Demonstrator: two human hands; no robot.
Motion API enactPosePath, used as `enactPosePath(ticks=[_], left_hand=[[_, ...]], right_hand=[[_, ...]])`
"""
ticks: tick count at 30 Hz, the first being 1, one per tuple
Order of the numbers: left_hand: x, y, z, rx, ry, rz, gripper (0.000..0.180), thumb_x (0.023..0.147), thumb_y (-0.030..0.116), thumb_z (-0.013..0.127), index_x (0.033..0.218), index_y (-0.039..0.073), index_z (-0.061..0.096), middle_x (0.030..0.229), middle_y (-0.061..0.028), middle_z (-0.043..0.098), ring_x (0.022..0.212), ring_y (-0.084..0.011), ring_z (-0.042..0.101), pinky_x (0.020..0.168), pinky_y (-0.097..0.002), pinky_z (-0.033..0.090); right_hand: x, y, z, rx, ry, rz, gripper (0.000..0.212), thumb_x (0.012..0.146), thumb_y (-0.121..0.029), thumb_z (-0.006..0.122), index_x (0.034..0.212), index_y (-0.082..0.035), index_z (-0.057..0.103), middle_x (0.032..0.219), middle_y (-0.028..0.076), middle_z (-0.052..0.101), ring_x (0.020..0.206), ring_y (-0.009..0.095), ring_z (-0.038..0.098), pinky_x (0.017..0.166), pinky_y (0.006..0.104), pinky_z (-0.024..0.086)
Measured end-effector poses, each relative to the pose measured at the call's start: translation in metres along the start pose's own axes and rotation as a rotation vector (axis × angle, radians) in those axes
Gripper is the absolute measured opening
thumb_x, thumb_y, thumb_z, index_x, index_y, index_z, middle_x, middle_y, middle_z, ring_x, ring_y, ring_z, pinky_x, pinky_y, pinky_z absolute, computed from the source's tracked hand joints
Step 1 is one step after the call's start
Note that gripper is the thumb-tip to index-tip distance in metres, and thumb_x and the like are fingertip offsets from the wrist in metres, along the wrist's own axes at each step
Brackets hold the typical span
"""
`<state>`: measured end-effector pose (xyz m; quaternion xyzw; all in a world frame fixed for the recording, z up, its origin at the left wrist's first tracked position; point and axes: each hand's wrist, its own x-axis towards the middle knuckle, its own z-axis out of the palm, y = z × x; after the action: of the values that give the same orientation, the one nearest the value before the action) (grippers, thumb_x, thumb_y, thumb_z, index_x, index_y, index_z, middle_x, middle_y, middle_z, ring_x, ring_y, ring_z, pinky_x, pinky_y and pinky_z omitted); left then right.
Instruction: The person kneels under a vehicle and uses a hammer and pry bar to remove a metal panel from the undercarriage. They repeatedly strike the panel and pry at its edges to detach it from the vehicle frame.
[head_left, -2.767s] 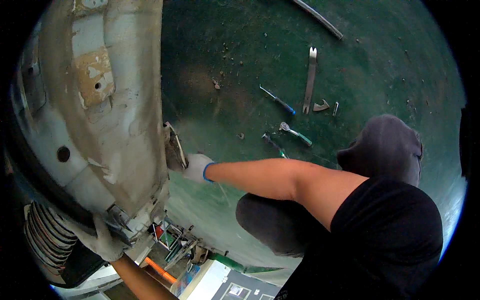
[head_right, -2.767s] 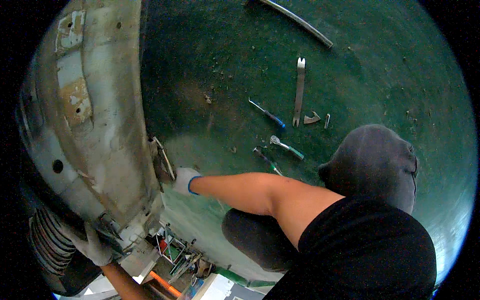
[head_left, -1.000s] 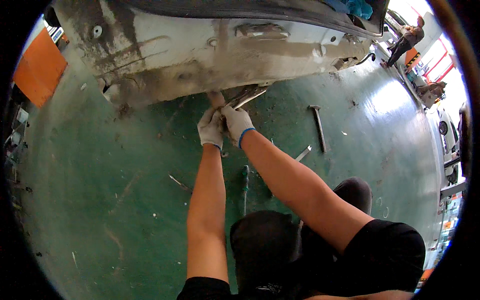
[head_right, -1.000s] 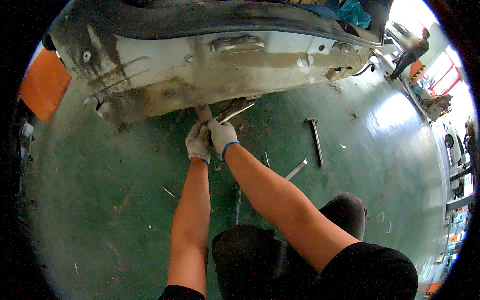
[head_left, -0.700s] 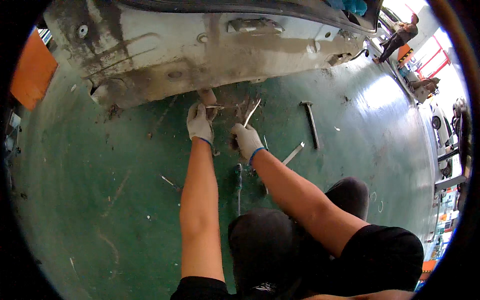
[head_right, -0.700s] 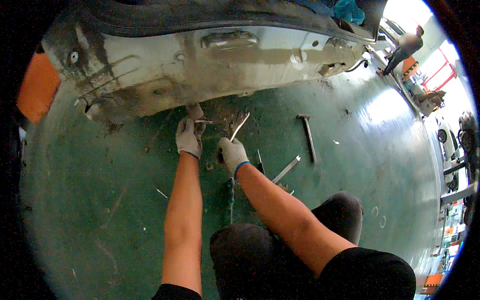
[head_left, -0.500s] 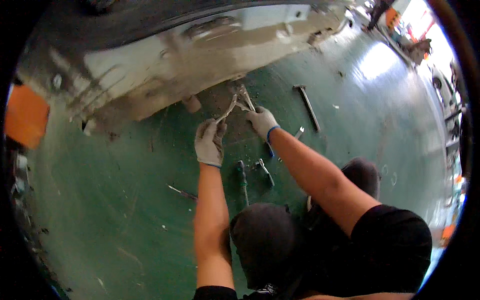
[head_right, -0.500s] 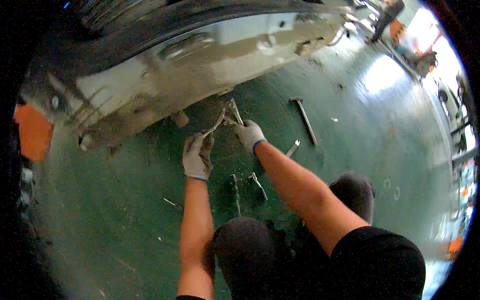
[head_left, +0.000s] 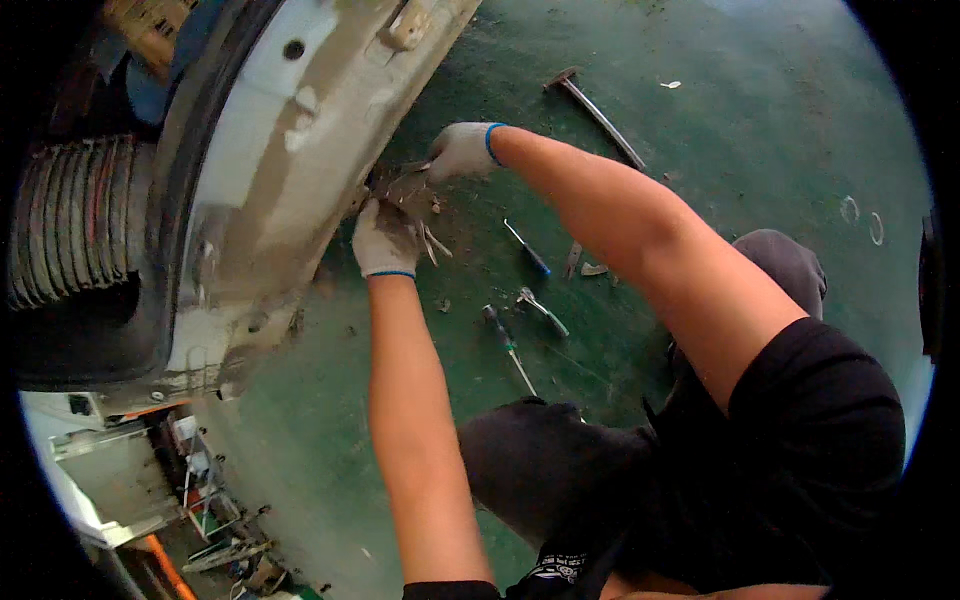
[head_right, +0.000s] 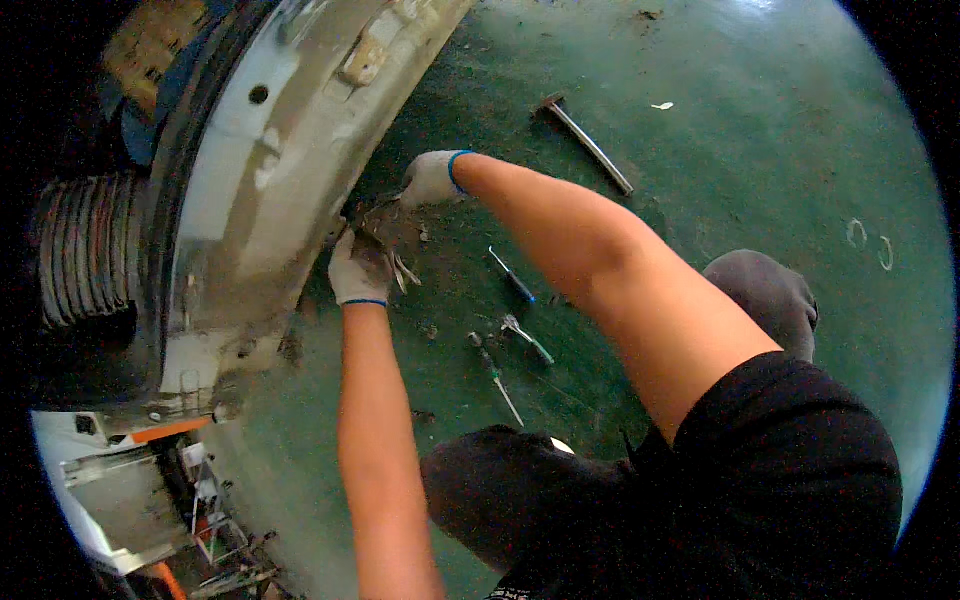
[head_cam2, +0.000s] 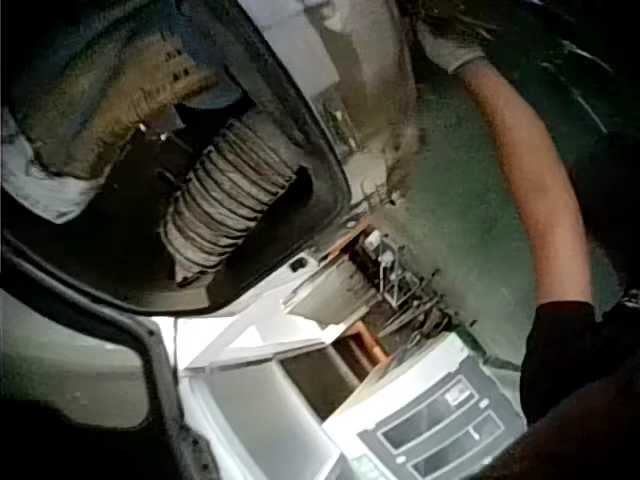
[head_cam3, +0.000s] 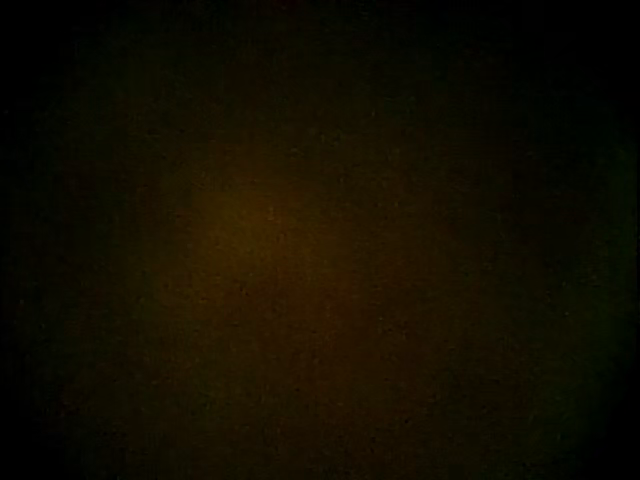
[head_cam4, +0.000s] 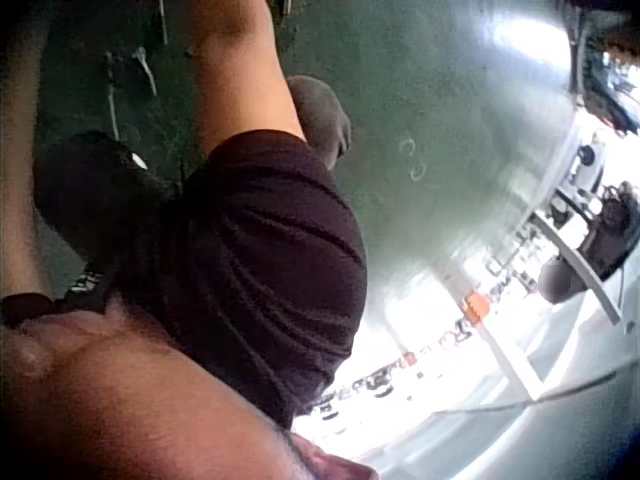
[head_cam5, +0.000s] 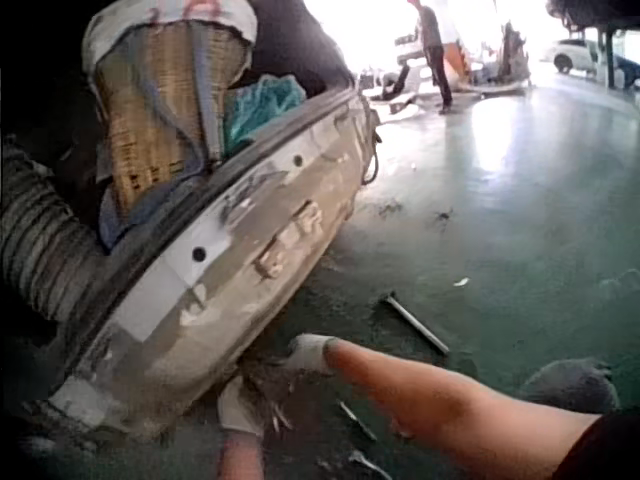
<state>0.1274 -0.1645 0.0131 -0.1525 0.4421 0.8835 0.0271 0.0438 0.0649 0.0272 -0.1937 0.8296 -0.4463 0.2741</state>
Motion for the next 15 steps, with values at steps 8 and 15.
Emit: enactPosePath(ticks=[8,15], left_hand=[[0.025,-0.018,0.026,-0.164,0.245,0.143,0.036,0.104,0.021,0.045,0.131,0.000,0.057,0.126,-0.0193,0.063,0.109,-0.0295,0.062,0.088,-0.0449,0.055],[0.029,-0.004,-0.006,-0.077,0.257,0.311,0.043,0.103,0.020,0.041,0.137,-0.004,0.050,0.139,-0.0247,0.054,0.123,-0.0355,0.056,0.106,-0.0480,0.046]], right_hand=[[0.045,0.037,-0.016,-0.020,-0.167,-0.114,0.048,0.070,-0.038,0.076,0.108,-0.008,0.076,0.092,0.012,0.075,0.083,0.028,0.070,0.075,0.0432,0.055],[0.046,0.004,-0.033,-0.113,-0.219,-0.290,0.029,0.075,-0.033,0.072,0.083,-0.006,0.079,0.085,0.015,0.075,0.075,0.030,0.071,0.066,0.0449,0.055]])
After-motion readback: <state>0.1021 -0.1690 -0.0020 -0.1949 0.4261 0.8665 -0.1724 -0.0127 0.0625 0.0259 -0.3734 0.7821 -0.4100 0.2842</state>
